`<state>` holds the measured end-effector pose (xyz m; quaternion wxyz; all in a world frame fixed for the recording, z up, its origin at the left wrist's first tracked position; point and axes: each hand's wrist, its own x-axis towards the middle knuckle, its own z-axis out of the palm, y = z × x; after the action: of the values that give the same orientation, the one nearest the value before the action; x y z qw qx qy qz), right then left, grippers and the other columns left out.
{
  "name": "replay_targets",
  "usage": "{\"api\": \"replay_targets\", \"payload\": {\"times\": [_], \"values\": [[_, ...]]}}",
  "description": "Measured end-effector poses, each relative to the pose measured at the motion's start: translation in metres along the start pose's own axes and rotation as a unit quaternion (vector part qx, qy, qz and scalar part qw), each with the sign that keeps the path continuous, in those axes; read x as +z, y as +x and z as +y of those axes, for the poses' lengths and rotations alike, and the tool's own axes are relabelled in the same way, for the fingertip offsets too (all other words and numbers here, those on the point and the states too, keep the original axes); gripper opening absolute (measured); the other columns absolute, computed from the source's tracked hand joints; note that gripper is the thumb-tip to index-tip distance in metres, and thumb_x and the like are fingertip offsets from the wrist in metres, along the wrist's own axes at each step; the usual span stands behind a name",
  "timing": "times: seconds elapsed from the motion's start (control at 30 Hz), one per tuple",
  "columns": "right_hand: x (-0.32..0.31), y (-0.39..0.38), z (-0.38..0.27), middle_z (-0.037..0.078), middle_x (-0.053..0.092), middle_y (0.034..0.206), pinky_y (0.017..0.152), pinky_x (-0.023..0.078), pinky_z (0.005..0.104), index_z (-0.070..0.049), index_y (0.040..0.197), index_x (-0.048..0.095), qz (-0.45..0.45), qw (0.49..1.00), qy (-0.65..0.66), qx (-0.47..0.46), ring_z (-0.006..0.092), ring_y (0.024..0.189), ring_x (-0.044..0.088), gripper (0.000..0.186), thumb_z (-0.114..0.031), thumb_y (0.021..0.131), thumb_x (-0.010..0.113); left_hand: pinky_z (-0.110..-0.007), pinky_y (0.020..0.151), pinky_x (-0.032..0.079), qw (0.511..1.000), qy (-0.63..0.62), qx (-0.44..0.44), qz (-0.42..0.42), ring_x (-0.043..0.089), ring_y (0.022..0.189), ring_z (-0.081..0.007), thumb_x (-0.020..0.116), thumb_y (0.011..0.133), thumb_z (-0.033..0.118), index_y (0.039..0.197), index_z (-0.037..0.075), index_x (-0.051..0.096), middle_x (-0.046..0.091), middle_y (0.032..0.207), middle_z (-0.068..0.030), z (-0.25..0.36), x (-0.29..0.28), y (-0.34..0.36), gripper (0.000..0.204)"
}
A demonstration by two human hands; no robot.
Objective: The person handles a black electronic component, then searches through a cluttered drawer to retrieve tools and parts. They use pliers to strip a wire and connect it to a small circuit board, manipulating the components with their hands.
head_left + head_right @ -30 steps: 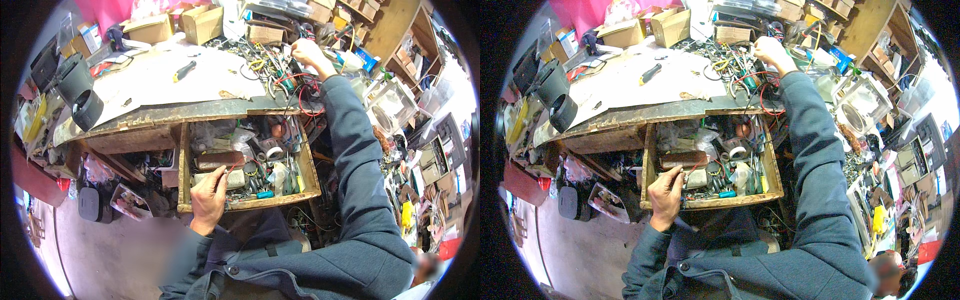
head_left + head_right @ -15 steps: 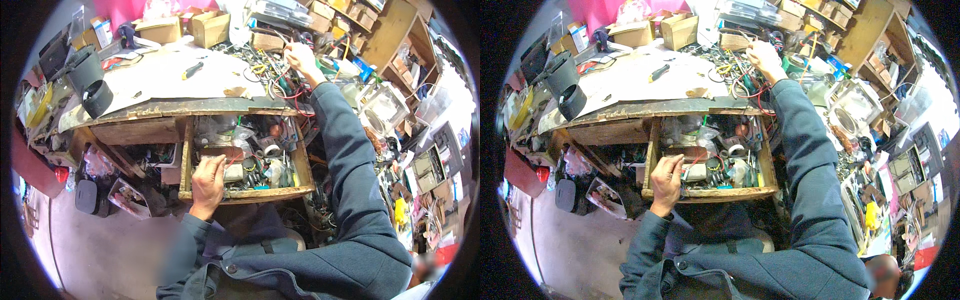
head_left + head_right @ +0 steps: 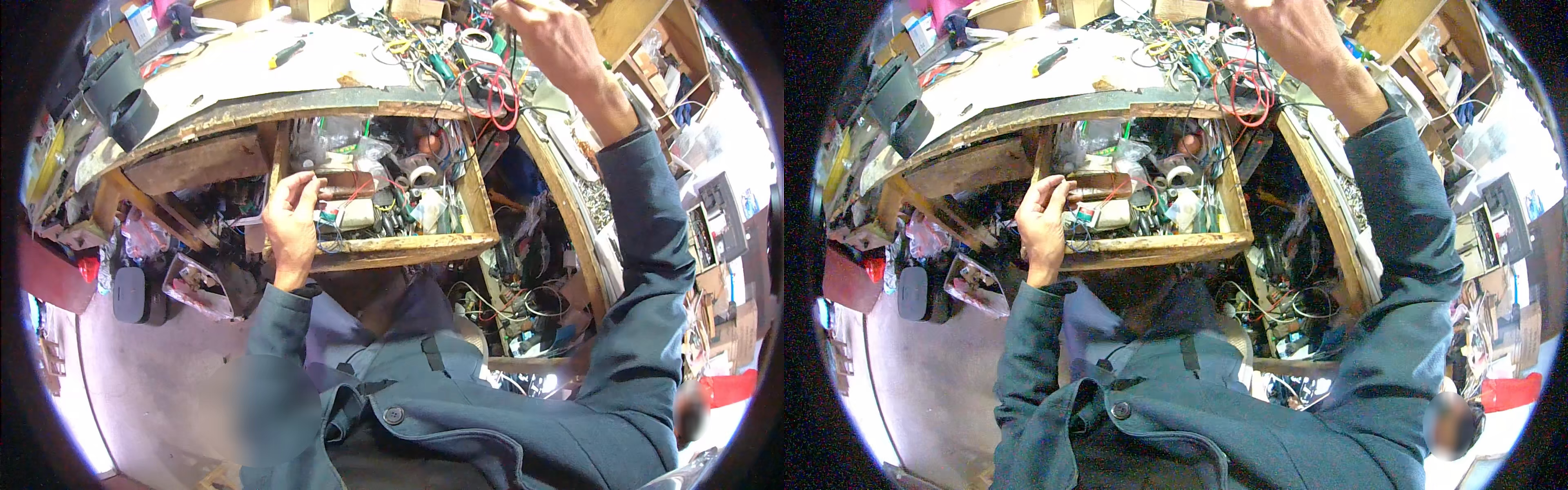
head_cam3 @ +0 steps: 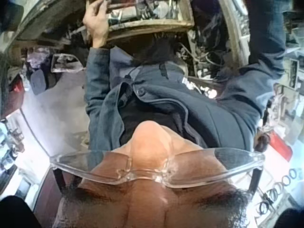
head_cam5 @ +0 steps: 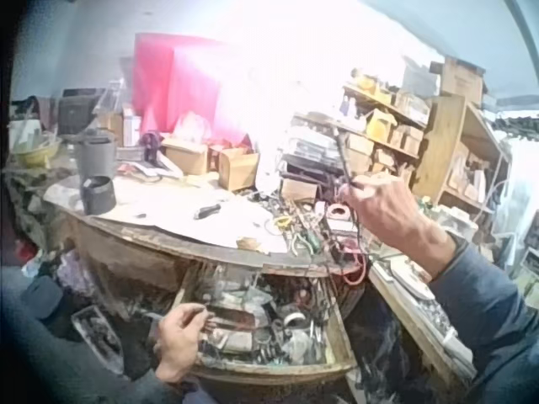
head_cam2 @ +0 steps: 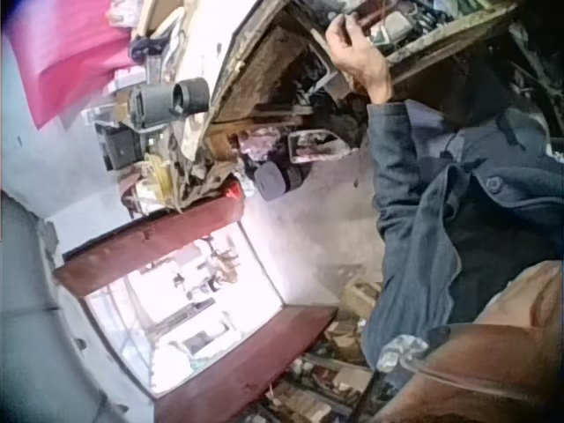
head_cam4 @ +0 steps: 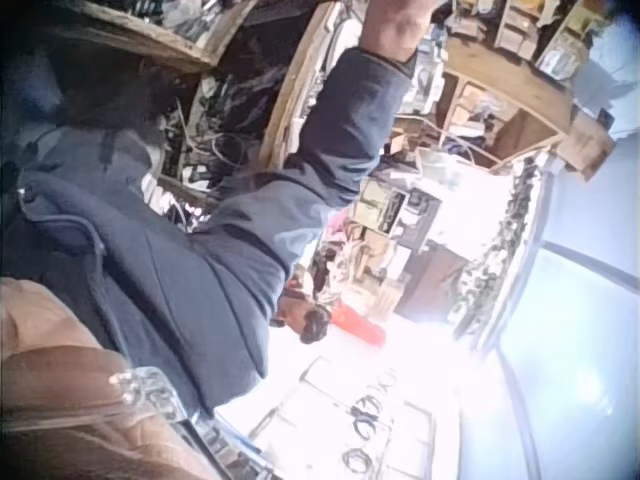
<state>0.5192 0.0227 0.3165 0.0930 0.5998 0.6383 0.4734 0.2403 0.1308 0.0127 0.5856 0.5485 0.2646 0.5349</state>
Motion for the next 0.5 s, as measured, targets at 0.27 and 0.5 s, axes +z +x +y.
{"api": "replay_targets", "payload": {"times": [0.27,0.5], "values": [[-0.018,-0.038,-0.048,0.019,0.07,0.083,0.073,0.057,0.043,-0.004,0.082,0.075,-0.056,0.996,0.062,0.041,0.0358,0.085,0.071,0.013,-0.013,0.075,0.069,-0.031,0.084,0.06,0.998,-0.01,-0.06,-0.022,0.073,0.093,-0.0202,0.067,0.099,0.007,0.123,-0.008,0.067,0.075,0.109,-0.0153,0.01,-0.005,-0.004,0.028],[0.018,-0.077,-0.103,0.004,0.068,0.08,0.05,0.046,0.0257,-0.004,0.098,0.07,-0.222,0.573,0.757,0.224,0.01,0.056,0.058,0.021,-0.022,0.091,0.077,-0.031,0.075,0.062,0.996,-0.026,-0.055,-0.063,0.074,0.085,-0.0204,0.063,0.099,0.003,0.122,-0.008,0.068,0.075,0.104,-0.0164,0.005,-0.011,-0.001,0.026]]}}
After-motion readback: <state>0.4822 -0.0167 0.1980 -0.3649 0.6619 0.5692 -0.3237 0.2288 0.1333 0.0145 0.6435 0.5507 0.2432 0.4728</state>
